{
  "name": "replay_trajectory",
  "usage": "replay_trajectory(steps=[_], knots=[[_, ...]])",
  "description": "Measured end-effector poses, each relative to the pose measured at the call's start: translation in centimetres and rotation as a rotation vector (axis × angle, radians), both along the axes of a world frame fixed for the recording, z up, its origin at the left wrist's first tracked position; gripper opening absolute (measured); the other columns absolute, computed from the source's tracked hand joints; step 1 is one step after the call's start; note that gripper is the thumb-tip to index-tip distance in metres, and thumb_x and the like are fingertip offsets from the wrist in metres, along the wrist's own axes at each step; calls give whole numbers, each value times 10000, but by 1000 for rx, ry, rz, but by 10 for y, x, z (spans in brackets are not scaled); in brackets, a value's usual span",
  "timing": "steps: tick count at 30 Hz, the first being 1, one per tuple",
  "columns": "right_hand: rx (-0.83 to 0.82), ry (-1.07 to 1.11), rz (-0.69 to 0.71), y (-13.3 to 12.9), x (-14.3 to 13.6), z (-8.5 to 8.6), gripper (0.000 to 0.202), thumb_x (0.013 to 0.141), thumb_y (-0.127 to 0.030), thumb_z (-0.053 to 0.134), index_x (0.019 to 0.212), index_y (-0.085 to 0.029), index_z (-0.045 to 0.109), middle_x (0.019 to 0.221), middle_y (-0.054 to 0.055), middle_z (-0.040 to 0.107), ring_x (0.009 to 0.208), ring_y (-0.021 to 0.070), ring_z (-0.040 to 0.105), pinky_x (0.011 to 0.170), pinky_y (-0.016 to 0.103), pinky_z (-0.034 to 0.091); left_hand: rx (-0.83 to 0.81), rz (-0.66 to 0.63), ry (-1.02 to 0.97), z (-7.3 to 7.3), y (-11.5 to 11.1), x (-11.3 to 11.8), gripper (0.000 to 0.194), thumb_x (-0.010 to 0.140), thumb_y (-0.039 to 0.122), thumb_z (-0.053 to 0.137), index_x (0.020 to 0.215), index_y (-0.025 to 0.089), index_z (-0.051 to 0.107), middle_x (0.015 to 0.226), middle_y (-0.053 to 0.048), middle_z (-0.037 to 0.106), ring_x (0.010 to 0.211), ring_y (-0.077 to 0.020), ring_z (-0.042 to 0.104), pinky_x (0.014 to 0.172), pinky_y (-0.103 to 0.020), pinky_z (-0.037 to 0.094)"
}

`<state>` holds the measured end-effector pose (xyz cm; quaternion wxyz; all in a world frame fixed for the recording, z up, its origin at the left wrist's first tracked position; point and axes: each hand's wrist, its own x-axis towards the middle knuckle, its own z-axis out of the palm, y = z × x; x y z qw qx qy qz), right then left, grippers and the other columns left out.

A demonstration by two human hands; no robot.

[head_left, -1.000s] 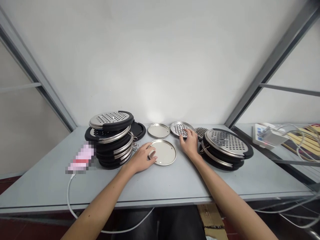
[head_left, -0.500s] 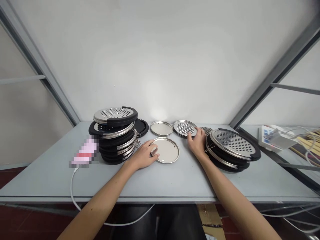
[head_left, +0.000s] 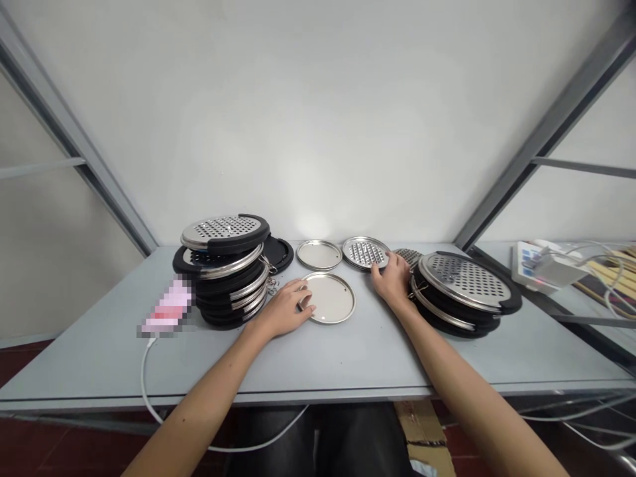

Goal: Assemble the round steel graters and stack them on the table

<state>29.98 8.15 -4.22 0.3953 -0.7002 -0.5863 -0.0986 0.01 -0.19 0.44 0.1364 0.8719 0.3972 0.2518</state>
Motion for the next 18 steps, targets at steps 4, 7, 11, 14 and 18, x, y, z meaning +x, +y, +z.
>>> replay_trajectory(steps=[4, 7, 11, 14, 18], knots=[[-67, -14, -24, 0, -1, 0, 530, 821, -346, 476, 1193, 29, 530, 1217, 273, 521, 1193, 361, 428, 1057, 490, 306, -1, 3, 9, -1, 1, -1, 135, 877, 276, 572, 966, 209, 648, 1207, -94, 581, 1236, -255, 494, 1058, -397, 409], [-112, 5, -44, 0, -4, -2, 591, 861, -396, 428, 1210, 75, 500, 1345, 320, 413, 1315, 389, 313, 1104, 501, 239, 0, 3, 18, -1, 1, -1, 138, 883, 279, 564, 981, 209, 630, 1161, -93, 577, 1219, -262, 493, 1046, -416, 412], [-187, 41, -73, -3, -8, -6, 709, 884, -482, 387, 1235, 130, 457, 1493, 359, 161, 1422, 423, 96, 1143, 506, 145, 1, 0, 26, 1, -1, -1, 110, 885, 281, 557, 963, 215, 596, 1106, -82, 571, 1156, -262, 513, 1013, -429, 428], [-284, 47, -97, -4, -9, -6, 758, 884, -509, 365, 1243, 152, 450, 1500, 368, 148, 1432, 429, 63, 1153, 499, 109, -9, 6, 26, 2, -3, -1, 120, 888, 290, 555, 981, 218, 582, 1119, -83, 565, 1154, -266, 507, 1012, -431, 425], [-341, 20, -107, -3, -11, -5, 787, 888, -520, 338, 1275, 161, 426, 1484, 381, 207, 1432, 433, 83, 1146, 526, 100, -20, 2, 18, 2, -4, -1, 92, 885, 295, 560, 940, 226, 585, 1096, -75, 568, 1126, -263, 518, 985, -417, 437]])
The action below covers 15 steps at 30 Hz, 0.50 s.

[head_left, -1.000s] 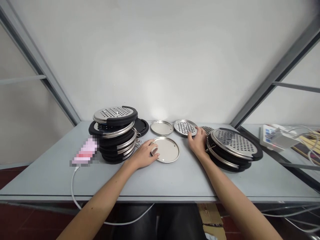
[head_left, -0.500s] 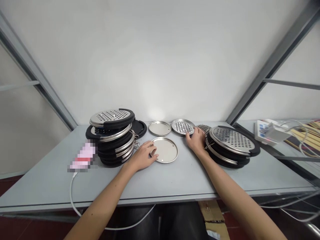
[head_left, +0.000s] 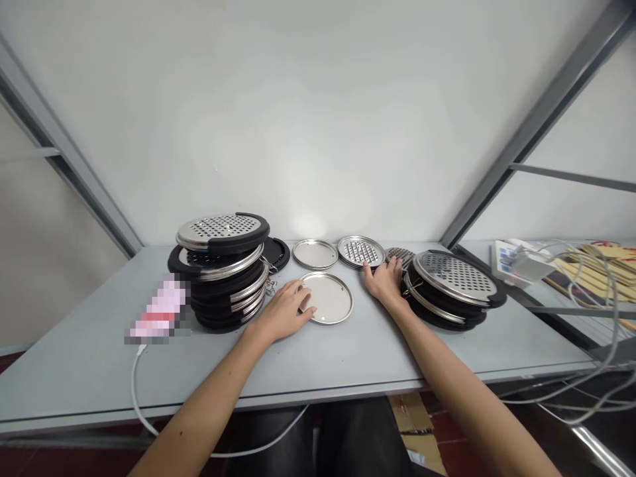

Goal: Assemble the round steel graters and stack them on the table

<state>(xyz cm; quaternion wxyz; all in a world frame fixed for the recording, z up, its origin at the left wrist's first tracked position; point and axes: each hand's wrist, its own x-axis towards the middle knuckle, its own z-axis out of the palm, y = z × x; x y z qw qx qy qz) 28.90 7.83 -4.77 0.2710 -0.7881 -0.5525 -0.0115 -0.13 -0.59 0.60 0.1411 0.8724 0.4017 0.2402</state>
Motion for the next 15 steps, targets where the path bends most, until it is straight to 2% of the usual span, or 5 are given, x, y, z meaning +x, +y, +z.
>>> replay_trajectory(steps=[5, 10, 15], knots=[[1, 31, -19, 3, -1, -1, 845, 879, -547, 344, 1339, 161, 345, 1488, 372, 212, 1431, 427, 109, 1146, 521, 107, -8, 1, -10, 0, 0, -1, 87, 883, 301, 560, 919, 226, 588, 1088, -71, 570, 1100, -258, 531, 964, -406, 444], [6, 38, -52, 3, -4, 0, 906, 876, -561, 340, 1373, 192, 253, 1502, 369, 169, 1432, 423, 97, 1158, 499, 91, -17, 3, 19, -1, 1, 1, 127, 886, 294, 550, 981, 223, 596, 1140, -84, 563, 1128, -264, 521, 988, -419, 432], [2, 34, -59, 1, -6, 3, 906, 877, -557, 340, 1356, 207, 262, 1498, 384, 154, 1433, 432, 71, 1155, 510, 86, -19, 10, 15, -3, 1, 2, 171, 882, 290, 545, 1029, 228, 604, 1179, -89, 559, 1149, -266, 518, 1010, -428, 422]])
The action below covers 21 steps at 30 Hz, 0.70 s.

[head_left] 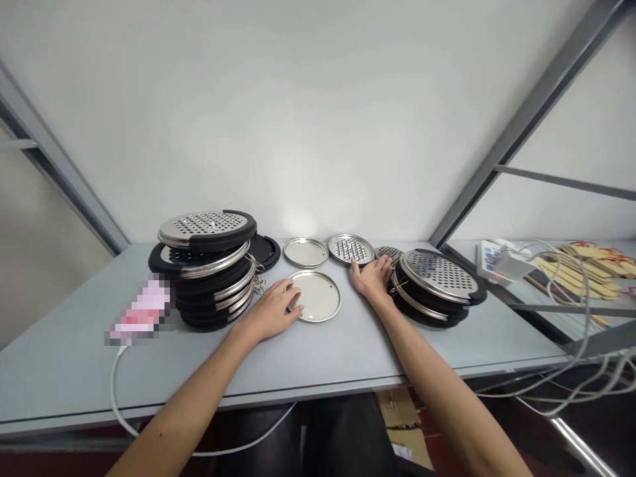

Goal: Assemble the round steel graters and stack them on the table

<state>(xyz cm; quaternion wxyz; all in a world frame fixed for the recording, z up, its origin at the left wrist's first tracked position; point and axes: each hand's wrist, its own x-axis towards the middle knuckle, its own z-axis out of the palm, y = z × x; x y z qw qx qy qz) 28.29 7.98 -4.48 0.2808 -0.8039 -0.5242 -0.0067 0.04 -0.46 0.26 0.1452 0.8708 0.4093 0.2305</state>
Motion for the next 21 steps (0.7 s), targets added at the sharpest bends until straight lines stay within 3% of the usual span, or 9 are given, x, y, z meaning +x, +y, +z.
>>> replay_trajectory(steps=[7, 21], knots=[[116, 18, 28, 1, 3, -4, 783, 863, -556, 375, 1323, 78, 398, 1449, 345, 292, 1412, 428, 135, 1129, 558, 127, -2, -1, 19, -3, 1, -1, 193, 888, 301, 539, 1056, 235, 608, 1205, -93, 552, 1185, -275, 499, 1031, -443, 410], [36, 10, -21, 4, 2, 4, 832, 893, -566, 322, 1297, 155, 422, 1434, 352, 328, 1400, 448, 129, 1145, 533, 88, -6, 6, 60, -3, 2, 0, 231, 893, 325, 536, 1093, 225, 593, 1274, -108, 523, 1235, -294, 471, 1052, -462, 395]])
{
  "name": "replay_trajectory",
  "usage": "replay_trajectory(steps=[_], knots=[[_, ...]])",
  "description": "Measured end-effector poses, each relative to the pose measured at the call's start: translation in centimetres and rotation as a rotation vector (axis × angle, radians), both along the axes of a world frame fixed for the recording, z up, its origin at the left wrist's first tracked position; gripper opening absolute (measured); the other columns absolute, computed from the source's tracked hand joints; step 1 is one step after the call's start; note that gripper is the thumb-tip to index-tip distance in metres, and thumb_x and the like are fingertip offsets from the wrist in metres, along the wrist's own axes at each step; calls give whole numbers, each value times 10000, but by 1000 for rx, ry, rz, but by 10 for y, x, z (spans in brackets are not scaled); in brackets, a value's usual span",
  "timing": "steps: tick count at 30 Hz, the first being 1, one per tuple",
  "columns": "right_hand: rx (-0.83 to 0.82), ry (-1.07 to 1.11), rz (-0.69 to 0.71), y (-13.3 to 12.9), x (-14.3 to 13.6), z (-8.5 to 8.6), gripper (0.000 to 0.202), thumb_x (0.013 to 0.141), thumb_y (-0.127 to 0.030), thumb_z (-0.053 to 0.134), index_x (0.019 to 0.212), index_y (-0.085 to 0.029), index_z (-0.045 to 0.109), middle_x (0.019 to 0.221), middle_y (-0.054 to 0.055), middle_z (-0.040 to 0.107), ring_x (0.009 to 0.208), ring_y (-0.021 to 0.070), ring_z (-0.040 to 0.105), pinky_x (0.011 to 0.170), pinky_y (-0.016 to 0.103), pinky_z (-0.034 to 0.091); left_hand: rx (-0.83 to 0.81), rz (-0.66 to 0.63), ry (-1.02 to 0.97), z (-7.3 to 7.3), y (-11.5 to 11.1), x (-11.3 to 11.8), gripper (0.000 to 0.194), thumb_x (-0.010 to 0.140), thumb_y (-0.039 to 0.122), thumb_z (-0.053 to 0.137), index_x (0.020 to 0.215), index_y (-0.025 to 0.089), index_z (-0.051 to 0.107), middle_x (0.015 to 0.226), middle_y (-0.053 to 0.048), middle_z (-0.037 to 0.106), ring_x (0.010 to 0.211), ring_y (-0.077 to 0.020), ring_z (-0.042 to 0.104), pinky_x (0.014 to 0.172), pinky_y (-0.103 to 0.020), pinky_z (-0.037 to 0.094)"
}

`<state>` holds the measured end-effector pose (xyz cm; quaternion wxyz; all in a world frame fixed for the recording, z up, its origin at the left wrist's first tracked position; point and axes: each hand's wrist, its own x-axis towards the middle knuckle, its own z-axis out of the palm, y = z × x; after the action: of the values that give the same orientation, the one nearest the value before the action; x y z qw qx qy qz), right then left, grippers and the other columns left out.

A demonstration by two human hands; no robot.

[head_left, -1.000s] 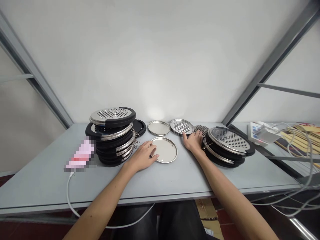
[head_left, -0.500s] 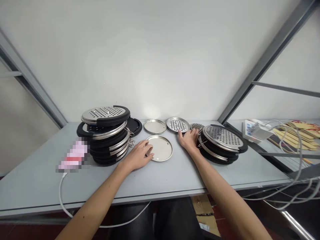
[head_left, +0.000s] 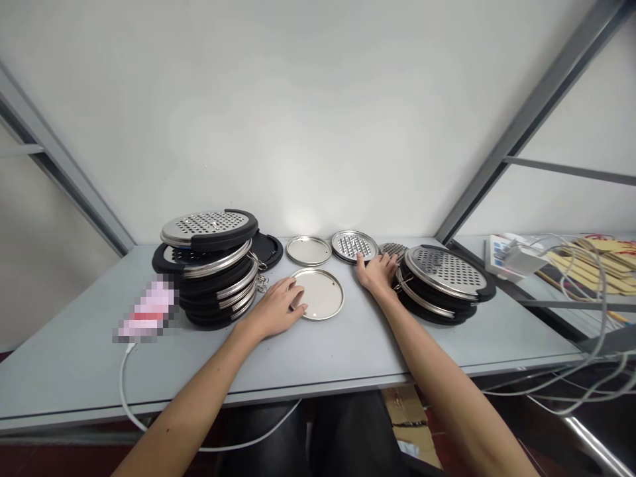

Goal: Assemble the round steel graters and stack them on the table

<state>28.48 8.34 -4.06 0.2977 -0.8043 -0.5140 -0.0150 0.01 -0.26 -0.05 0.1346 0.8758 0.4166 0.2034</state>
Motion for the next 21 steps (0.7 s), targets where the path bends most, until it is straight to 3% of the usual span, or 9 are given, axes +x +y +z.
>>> replay_trajectory(steps=[11, 21], knots=[[-86, -19, -66, 4, -1, -1, 897, 907, -575, 292, 1367, 196, 309, 1485, 328, 278, 1432, 391, 85, 1170, 466, 51, 0, 19, 54, 4, -3, 0, 302, 909, 371, 510, 1160, 212, 564, 1339, -124, 487, 1259, -305, 457, 1057, -459, 390], [-90, -41, -68, 4, -2, -2, 920, 905, -600, 279, 1386, 184, 271, 1503, 337, 225, 1438, 390, 65, 1166, 479, 48, -36, 44, 63, 4, -4, 0, 402, 913, 393, 507, 1264, 200, 537, 1416, -140, 443, 1331, -311, 405, 1095, -460, 355]])
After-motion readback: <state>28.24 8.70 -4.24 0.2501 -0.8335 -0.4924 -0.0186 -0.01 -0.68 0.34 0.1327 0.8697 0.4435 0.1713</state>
